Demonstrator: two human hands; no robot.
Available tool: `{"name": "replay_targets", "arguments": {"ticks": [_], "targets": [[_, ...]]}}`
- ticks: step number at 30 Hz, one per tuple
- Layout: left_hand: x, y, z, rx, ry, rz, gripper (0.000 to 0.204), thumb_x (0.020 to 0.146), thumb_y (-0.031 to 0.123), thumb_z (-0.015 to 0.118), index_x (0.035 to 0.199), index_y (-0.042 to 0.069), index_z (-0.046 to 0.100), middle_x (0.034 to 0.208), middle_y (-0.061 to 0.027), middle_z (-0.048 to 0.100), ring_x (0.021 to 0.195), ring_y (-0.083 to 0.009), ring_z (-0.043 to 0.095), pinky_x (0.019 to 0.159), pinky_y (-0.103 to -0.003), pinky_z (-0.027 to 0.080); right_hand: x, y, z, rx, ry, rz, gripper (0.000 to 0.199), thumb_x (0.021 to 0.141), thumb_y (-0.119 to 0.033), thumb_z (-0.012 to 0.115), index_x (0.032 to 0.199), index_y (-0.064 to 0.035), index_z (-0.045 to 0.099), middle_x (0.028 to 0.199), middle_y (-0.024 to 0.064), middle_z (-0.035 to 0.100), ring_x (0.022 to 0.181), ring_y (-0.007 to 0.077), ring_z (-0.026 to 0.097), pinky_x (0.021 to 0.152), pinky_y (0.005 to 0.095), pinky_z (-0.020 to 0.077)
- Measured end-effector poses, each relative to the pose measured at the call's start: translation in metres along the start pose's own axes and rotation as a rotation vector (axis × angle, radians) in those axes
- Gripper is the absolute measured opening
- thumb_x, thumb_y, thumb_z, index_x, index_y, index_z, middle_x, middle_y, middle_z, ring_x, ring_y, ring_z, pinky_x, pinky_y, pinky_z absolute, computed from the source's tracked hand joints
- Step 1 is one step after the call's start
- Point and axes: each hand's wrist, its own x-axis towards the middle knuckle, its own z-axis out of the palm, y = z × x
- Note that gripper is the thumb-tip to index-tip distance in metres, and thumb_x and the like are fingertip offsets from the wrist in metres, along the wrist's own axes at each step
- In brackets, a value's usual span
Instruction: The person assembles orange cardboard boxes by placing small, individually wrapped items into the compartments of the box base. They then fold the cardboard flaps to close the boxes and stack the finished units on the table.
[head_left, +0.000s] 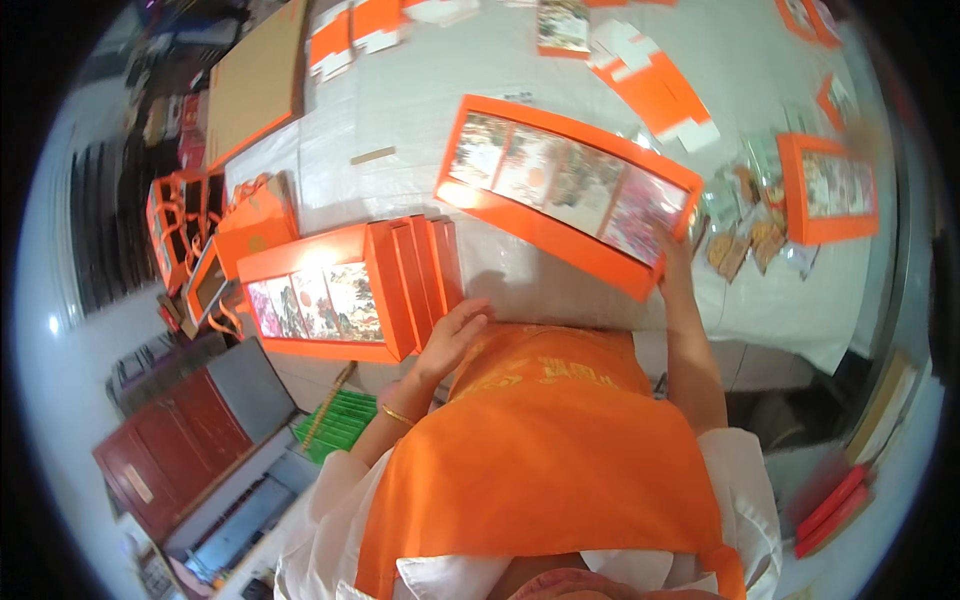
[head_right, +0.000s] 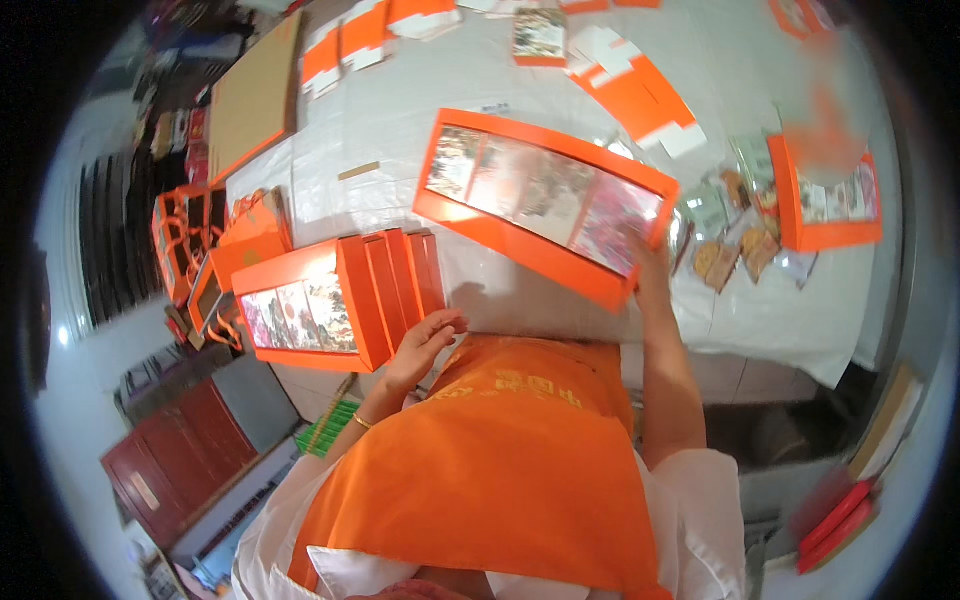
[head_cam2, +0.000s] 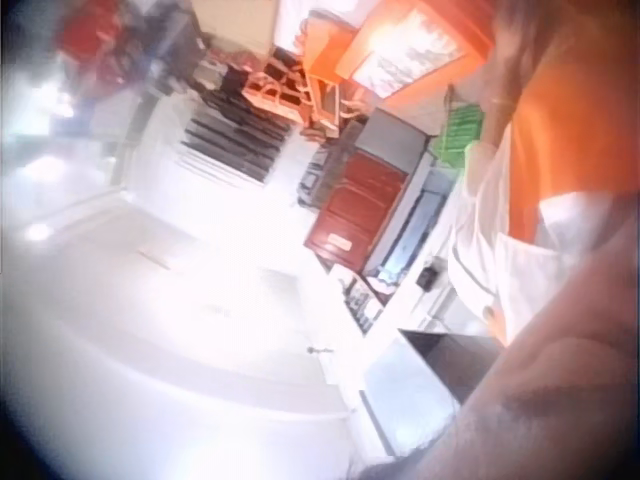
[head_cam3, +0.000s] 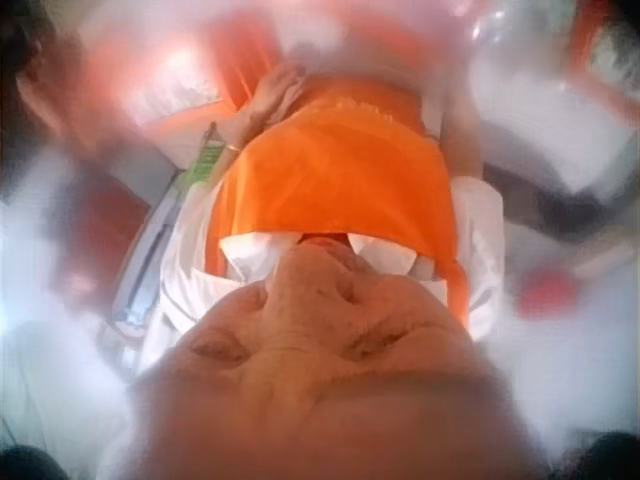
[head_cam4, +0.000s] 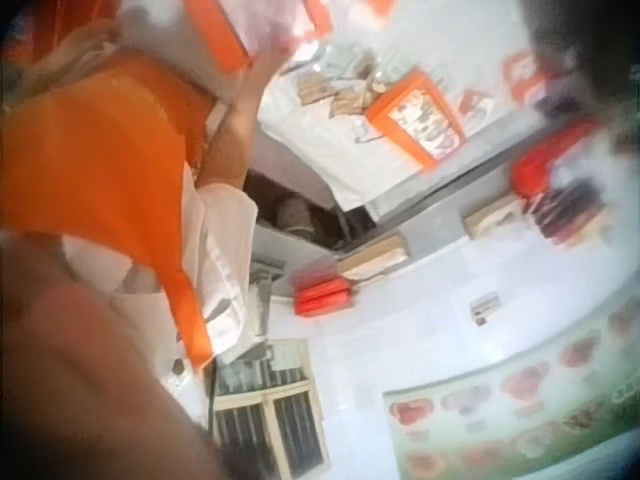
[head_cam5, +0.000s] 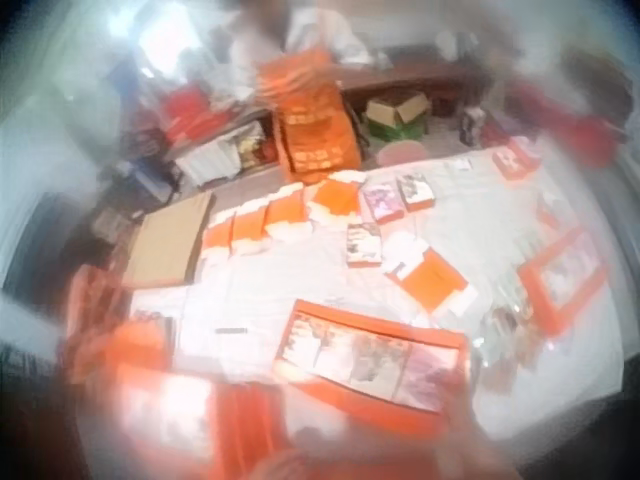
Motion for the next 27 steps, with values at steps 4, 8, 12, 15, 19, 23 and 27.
{"name": "replay_targets", "arguments": {"ticks": [4, 8, 12, 15, 19, 23, 27], "targets": [[-0.001, 0.017, 0.001, 0.023, -0.004, 0.081, 0.038, 0.103, 0.014, 0.048, 0.139, 0.001, 0.047, 0.133, -0.0107, 0.056, 0.124, -0.0194, 0.053, 0.105, -0.033, 0.041, -0.019, -0.041, -0.034, 0.013, 0.153, 0.058, 0.052, 0.093, -0.015, 0.066, 0.138, 0.0011, 0.045, 0.131, 0.0135, 0.056, 0.116, 0.0236, 0.058, 0.097, 0.0369, 0.0507], [-0.016, 0.036, -0.002, 0.045, -0.002, 0.258, 0.039, 0.104, 0.013, 0.047, 0.14, 0.0, 0.045, 0.134, -0.0122, 0.055, 0.126, -0.0205, 0.052, 0.105, -0.034, 0.042, -0.049, -0.101, -0.016, 0.024, 0.077, -0.047, 0.051, 0.095, -0.019, 0.062, 0.139, -0.0004, 0.042, 0.126, 0.0147, 0.058, 0.112, 0.0278, 0.062, 0.095, 0.0415, 0.0531], [-0.051, 0.051, -0.017, 0.025, 0.056, 0.288, 0.037, 0.104, 0.013, 0.046, 0.138, -0.002, 0.048, 0.134, -0.0128, 0.056, 0.125, -0.0207, 0.052, 0.105, -0.036, 0.043, -0.053, -0.107, 0.012, 0.12, 0.054, -0.029, 0.049, 0.095, -0.022, 0.062, 0.135, -0.0003, 0.046, 0.125, 0.0153, 0.059, 0.11, 0.0289, 0.063, 0.093, 0.0426, 0.0539], [-0.082, 0.048, -0.046, -0.104, 0.182, 0.381, 0.034, 0.103, 0.015, 0.047, 0.132, -0.003, 0.052, 0.123, -0.0122, 0.062, 0.116, -0.0213, 0.059, 0.1, -0.034, 0.047, -0.055, -0.092, 0.049, 0.175, -0.049, 0.045, 0.049, 0.094, -0.026, 0.063, 0.133, -0.0005, 0.049, 0.124, 0.0146, 0.061, 0.109, 0.0294, 0.063, 0.093, 0.0447, 0.0535], [-0.1, -0.01, -0.125, -0.431, 0.521, 0.604, 0.04, 0.105, 0.03, 0.045, 0.132, 0.001, 0.051, 0.119, -0.0138, 0.062, 0.11, -0.0227, 0.062, 0.095, -0.036, 0.05, -0.087, -0.052, 0.166, 0.092, -0.025, 0.123, 0.047, 0.095, -0.027, 0.063, 0.132, -0.0014, 0.049, 0.124, 0.0152, 0.061, 0.11, 0.0297, 0.062, 0.093, 0.0454, 0.0531], [-0.13, -0.025, -0.227, -0.778, 0.71, 0.748, 0.057, 0.104, 0.047, 0.043, 0.144, 0.007, 0.036, 0.13, -0.0165, 0.054, 0.112, -0.0264, 0.061, 0.096, -0.039, 0.05, -0.124, -0.031, 0.285, 0.065, -0.169, 0.15, 0.049, 0.094, -0.029, 0.064, 0.132, -0.002, 0.05, 0.122, 0.0137, 0.063, 0.106, 0.0289, 0.065, 0.091, 0.0446, 0.0552], [-0.155, -0.017, -0.303, -0.93, 0.495, 1.017, 0.062, 0.103, 0.05, 0.043, 0.152, 0.015, 0.03, 0.146, -0.0119, 0.044, 0.124, -0.0261, 0.054, 0.102, -0.042, 0.047, -0.146, 0.001, 0.371, -0.016, -0.29, 0.119, 0.047, 0.095, -0.028, 0.063, 0.133, -0.0022, 0.05, 0.124, 0.0145, 0.062, 0.106, 0.0293, 0.065, 0.09, 0.0444, 0.0563]]}}
